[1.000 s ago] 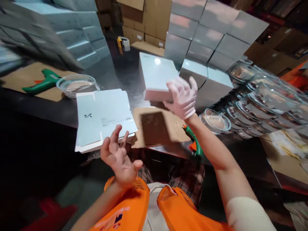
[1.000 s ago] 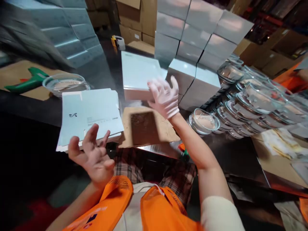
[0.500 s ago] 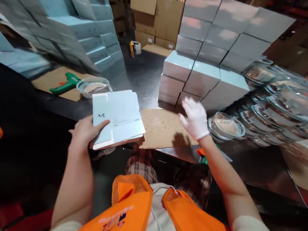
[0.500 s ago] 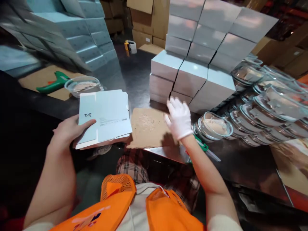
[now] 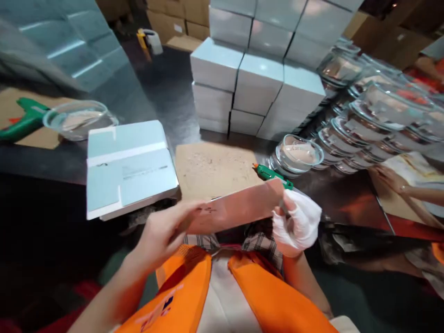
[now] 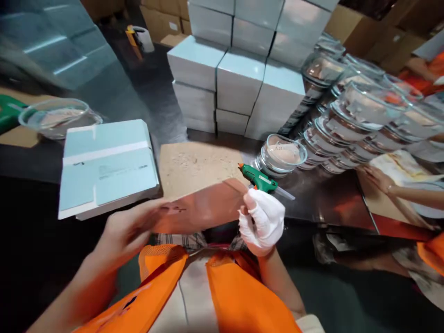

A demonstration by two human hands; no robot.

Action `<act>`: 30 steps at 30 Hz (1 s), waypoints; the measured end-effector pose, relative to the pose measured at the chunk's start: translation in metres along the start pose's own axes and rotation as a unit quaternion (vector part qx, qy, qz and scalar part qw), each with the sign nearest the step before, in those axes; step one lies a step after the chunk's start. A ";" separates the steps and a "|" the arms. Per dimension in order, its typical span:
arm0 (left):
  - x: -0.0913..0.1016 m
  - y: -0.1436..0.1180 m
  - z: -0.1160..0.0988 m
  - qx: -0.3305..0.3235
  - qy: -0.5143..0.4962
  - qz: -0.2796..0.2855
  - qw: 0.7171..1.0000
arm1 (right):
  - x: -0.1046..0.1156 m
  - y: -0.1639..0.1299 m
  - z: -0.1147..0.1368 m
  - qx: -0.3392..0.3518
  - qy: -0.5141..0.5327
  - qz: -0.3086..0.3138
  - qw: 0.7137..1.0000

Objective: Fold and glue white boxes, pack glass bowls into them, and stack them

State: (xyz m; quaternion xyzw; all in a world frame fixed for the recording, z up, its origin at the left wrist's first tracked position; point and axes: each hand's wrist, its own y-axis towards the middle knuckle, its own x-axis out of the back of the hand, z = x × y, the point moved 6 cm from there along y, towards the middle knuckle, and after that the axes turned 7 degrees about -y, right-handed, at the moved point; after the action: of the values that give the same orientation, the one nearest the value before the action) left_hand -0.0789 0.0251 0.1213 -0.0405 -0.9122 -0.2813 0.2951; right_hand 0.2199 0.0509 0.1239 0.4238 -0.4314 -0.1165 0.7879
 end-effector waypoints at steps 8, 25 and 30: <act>-0.011 -0.021 0.016 -0.038 -0.048 0.139 0.988 | -0.021 0.010 -0.004 -0.029 0.166 0.170 0.971; -0.065 -0.087 0.065 0.090 0.004 0.290 0.953 | -0.073 -0.103 0.012 -0.273 0.508 0.600 0.555; -0.027 -0.060 0.071 0.129 -0.045 0.041 0.990 | -0.044 -0.078 -0.022 -0.316 0.335 0.301 0.835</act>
State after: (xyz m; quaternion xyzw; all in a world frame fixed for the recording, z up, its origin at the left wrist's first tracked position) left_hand -0.1081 0.0152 0.0290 -0.0522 -0.9508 -0.1466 0.2677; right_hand 0.2245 0.0394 0.0322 0.0137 -0.1868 0.1458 0.9714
